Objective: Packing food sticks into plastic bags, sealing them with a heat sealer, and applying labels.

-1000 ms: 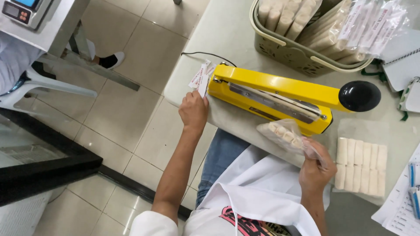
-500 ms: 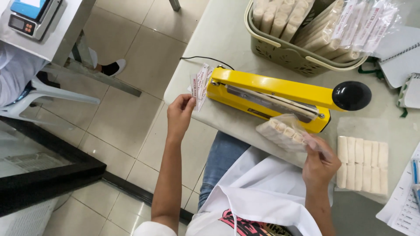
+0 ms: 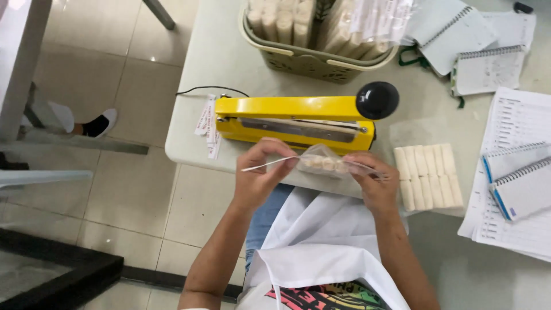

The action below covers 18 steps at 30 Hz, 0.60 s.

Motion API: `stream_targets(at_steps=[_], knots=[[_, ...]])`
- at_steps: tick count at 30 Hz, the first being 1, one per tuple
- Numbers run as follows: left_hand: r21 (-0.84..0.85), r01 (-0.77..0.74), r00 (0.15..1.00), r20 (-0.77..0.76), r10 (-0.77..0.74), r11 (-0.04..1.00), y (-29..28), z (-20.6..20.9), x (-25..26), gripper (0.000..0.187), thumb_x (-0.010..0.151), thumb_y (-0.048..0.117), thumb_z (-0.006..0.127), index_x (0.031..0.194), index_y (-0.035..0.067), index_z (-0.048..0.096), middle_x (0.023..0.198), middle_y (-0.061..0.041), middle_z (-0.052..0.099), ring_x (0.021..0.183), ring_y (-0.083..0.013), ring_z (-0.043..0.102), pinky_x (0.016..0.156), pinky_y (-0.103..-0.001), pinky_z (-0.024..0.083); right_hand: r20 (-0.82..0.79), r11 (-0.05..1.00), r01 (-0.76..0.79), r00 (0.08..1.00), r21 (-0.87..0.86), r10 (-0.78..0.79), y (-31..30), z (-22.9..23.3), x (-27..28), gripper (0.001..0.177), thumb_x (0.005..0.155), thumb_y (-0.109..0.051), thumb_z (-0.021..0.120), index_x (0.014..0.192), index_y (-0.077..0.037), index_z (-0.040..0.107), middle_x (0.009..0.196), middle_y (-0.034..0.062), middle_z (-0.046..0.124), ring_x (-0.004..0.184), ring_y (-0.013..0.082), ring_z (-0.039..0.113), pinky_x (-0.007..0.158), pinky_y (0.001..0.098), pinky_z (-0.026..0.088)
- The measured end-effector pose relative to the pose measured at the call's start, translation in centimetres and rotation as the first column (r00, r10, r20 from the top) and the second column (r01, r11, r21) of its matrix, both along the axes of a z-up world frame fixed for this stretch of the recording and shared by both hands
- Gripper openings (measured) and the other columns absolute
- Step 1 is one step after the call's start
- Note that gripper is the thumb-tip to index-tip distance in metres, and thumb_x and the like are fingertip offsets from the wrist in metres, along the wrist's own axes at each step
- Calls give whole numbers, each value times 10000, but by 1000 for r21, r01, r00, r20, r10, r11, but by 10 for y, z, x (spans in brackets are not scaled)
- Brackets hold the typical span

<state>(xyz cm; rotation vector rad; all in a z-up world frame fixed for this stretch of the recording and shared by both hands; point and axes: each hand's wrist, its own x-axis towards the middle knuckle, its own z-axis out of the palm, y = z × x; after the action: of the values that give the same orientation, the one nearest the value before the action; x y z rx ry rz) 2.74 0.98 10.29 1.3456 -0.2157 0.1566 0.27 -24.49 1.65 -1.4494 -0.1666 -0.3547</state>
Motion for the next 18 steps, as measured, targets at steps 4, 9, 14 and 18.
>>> stream_targets(at_steps=[4, 9, 14, 18], knots=[[243, 104, 986, 100, -132, 964, -18, 22, 8, 156, 814, 169, 859, 945, 154, 775, 913, 17, 751, 1005, -167, 654, 1024, -304, 412, 51, 995, -28, 998, 92, 23, 9, 4, 2, 160, 853, 24, 765, 967, 126, 716, 965, 252, 726, 998, 344, 697, 929, 444, 544], [478, 160, 943, 185, -277, 864, -28, 34, 20, 208, 846, 145, 839, 1013, 254, 776, 968, 62, 757, 1163, -225, 613, 1091, -436, 271, 42, 995, -39, 998, 89, 36, 6, -4, 1, 179, 863, -12, 774, 975, 119, 728, 960, 245, 731, 997, 338, 685, 925, 447, 533], [575, 191, 935, 142, -326, 796, -40, 38, 29, 206, 811, 148, 857, 966, 257, 776, 944, 41, 756, 1190, -273, 592, 1045, -524, 274, -17, 989, -61, 998, 137, 64, 8, 5, 0, 280, 820, 9, 791, 1055, 143, 716, 1014, 268, 743, 1043, 343, 718, 933, 451, 546], [639, 133, 924, 196, -327, 758, -42, 28, 32, 147, 846, 272, 834, 974, 289, 764, 1063, 83, 703, 1173, -207, 531, 994, -444, 298, 16, 989, -31, 999, 143, 29, 13, 0, 1, 242, 839, -13, 798, 1026, 121, 722, 967, 208, 730, 979, 264, 684, 872, 406, 531]])
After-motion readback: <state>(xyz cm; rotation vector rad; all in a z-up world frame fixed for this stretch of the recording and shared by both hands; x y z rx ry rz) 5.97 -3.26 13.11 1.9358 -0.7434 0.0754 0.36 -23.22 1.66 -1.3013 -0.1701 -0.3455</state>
